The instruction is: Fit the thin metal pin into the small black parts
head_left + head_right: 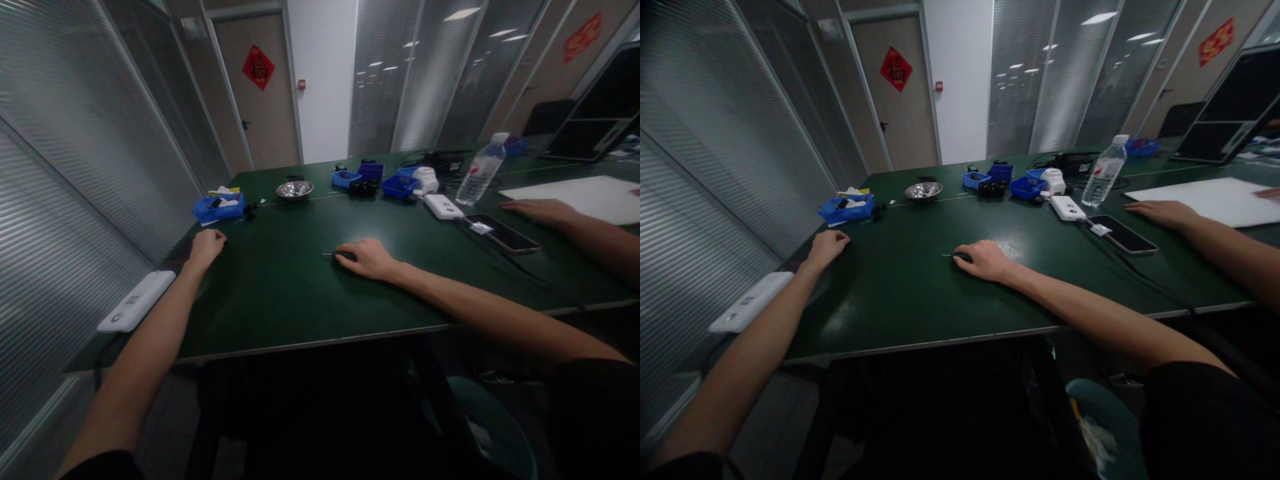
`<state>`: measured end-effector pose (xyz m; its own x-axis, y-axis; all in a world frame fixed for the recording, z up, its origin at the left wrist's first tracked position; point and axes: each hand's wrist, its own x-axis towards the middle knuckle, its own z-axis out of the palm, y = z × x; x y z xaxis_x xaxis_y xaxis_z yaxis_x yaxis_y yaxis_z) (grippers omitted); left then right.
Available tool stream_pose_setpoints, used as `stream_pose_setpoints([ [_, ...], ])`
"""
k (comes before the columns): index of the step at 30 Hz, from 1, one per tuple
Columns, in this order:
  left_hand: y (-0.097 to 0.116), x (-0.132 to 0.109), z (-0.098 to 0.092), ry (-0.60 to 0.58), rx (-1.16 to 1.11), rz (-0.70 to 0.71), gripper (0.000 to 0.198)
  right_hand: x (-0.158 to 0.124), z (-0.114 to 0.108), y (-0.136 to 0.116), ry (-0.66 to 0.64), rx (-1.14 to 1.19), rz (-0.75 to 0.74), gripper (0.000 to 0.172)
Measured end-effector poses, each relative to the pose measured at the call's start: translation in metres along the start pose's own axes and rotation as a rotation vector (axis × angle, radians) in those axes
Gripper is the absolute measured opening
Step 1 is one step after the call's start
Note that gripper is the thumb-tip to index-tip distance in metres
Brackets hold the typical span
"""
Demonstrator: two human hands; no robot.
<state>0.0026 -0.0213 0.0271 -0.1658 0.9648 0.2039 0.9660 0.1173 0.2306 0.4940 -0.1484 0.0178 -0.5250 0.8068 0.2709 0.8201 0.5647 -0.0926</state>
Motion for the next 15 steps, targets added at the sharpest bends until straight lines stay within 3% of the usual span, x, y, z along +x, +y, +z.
stream_pose_setpoints([
  [7, -0.003, 0.006, 0.0, -0.049, -0.07, -0.097, 0.019, 0.0, -0.001, 0.001, 0.001, 0.015, -0.015, 0.047],
  [15, -0.005, 0.009, -0.002, -0.106, -0.106, -0.113, 0.018, -0.001, -0.002, 0.0, 0.0, 0.018, -0.015, 0.048],
])
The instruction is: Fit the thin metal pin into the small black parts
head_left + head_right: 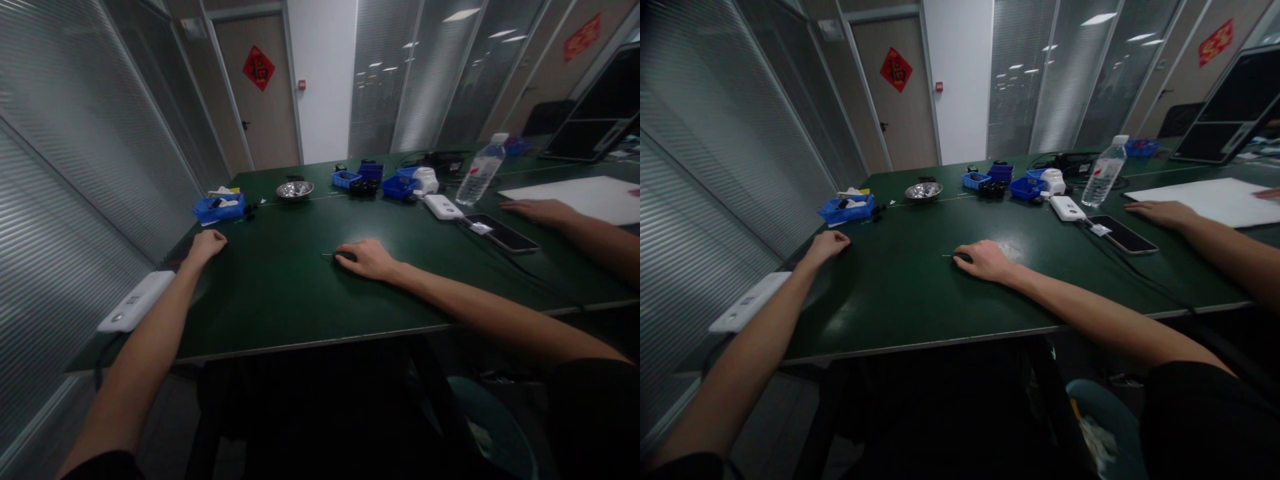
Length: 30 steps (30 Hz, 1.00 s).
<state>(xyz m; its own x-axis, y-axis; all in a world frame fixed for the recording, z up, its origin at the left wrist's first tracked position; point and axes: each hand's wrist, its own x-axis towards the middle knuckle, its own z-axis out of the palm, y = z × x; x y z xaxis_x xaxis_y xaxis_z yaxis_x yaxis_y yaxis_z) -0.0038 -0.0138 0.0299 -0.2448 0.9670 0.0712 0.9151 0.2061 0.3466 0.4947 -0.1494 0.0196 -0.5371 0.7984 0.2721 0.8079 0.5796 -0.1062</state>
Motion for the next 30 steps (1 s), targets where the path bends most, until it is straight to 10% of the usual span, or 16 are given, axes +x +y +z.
stream_pose_setpoints([
  [30, 0.004, -0.007, -0.005, 0.039, 0.027, 0.095, 0.018, 0.0, 0.001, 0.0, -0.006, -0.003, 0.014, 0.047],
])
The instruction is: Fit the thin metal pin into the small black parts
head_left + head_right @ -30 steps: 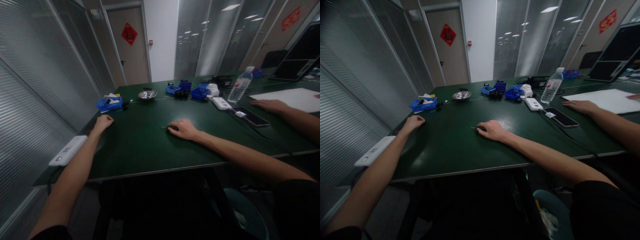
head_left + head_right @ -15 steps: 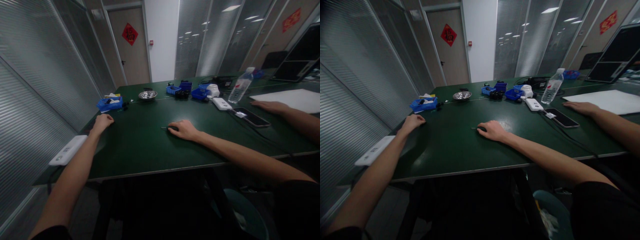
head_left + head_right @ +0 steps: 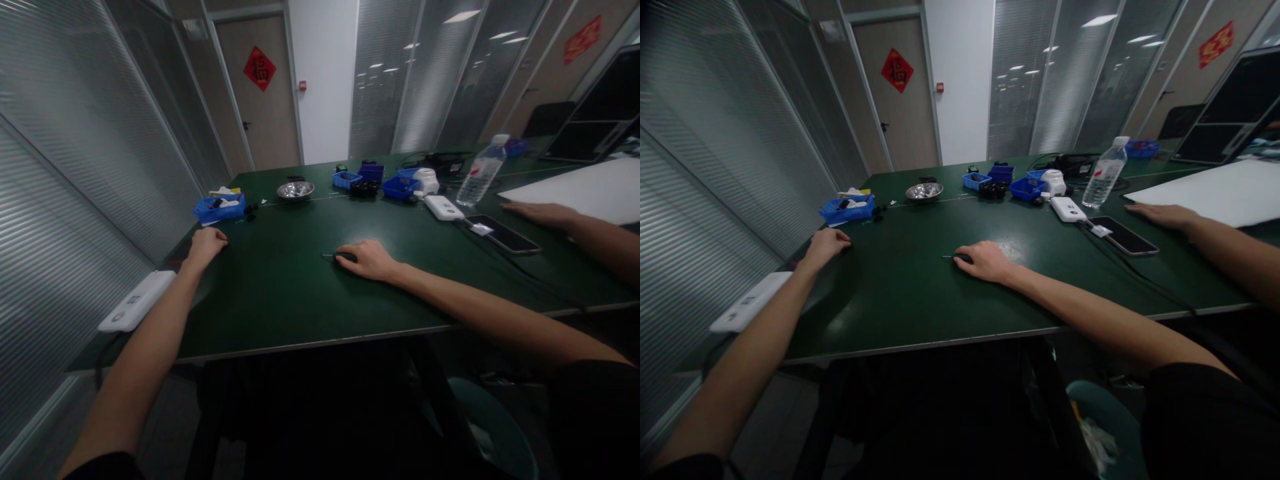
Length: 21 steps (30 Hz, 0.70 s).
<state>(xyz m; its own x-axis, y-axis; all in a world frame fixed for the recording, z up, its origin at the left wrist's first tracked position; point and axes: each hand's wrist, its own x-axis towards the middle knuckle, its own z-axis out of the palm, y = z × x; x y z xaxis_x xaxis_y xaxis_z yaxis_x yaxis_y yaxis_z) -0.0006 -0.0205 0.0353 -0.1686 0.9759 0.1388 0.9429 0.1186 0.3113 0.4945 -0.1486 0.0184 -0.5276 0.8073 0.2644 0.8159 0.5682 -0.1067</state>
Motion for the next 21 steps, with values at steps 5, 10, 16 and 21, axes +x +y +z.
stream_pose_setpoints([
  [5, -0.002, 0.003, 0.003, 0.03, 0.033, 0.011, 0.023, -0.001, -0.003, -0.001, -0.016, 0.007, -0.006, 0.047],
  [10, 0.004, -0.004, 0.001, 0.047, 0.092, 0.069, 0.021, -0.001, -0.002, -0.002, 0.003, -0.005, -0.008, 0.048],
  [16, 0.01, -0.009, 0.001, 0.047, 0.102, 0.104, 0.023, 0.0, -0.001, 0.0, -0.005, -0.005, -0.006, 0.047],
  [21, 0.004, -0.006, 0.005, 0.048, 0.106, 0.117, 0.022, 0.0, 0.0, 0.001, -0.004, -0.001, -0.008, 0.047],
])
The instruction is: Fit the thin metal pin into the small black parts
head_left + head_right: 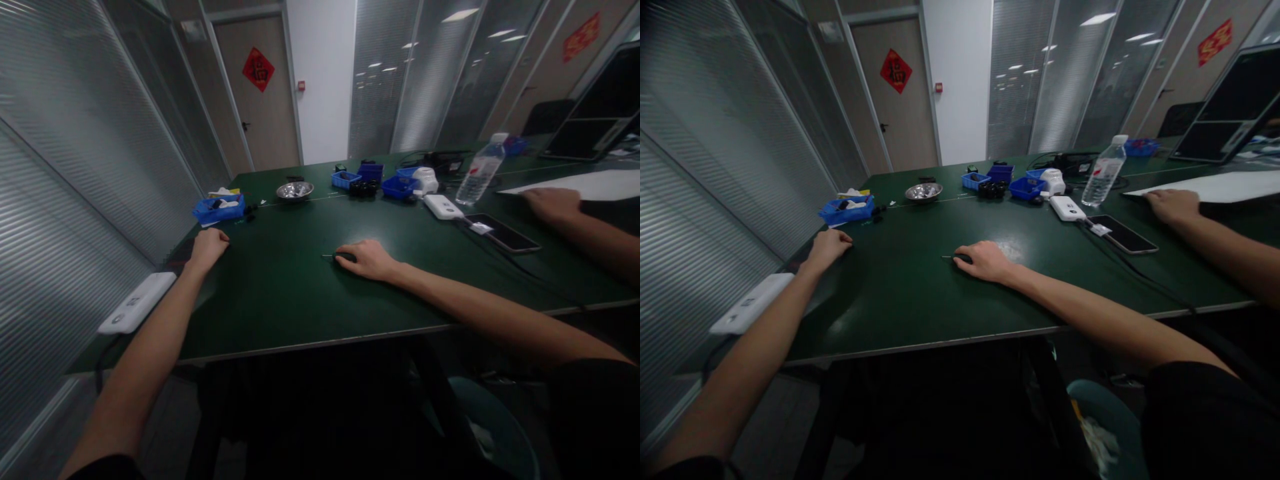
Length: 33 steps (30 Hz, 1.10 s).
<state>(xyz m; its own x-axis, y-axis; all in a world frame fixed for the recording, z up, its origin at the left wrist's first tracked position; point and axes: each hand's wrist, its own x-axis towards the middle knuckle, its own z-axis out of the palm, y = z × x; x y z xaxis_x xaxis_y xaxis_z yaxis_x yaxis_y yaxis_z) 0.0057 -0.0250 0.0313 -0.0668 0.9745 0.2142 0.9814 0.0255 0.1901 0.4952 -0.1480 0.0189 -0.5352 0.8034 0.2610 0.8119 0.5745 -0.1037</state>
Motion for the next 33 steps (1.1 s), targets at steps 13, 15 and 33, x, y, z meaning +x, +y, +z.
stream_pose_setpoints([
  [13, -0.003, -0.002, -0.006, -0.028, -0.04, -0.063, 0.017, -0.001, -0.001, -0.001, -0.007, 0.005, -0.001, 0.048],
  [15, -0.002, -0.003, -0.007, -0.044, -0.054, -0.061, 0.016, -0.001, -0.001, -0.001, -0.01, 0.0, 0.0, 0.048],
  [33, -0.01, 0.003, -0.01, -0.044, -0.142, -0.133, 0.008, 0.0, -0.001, -0.001, -0.008, -0.011, 0.002, 0.049],
])
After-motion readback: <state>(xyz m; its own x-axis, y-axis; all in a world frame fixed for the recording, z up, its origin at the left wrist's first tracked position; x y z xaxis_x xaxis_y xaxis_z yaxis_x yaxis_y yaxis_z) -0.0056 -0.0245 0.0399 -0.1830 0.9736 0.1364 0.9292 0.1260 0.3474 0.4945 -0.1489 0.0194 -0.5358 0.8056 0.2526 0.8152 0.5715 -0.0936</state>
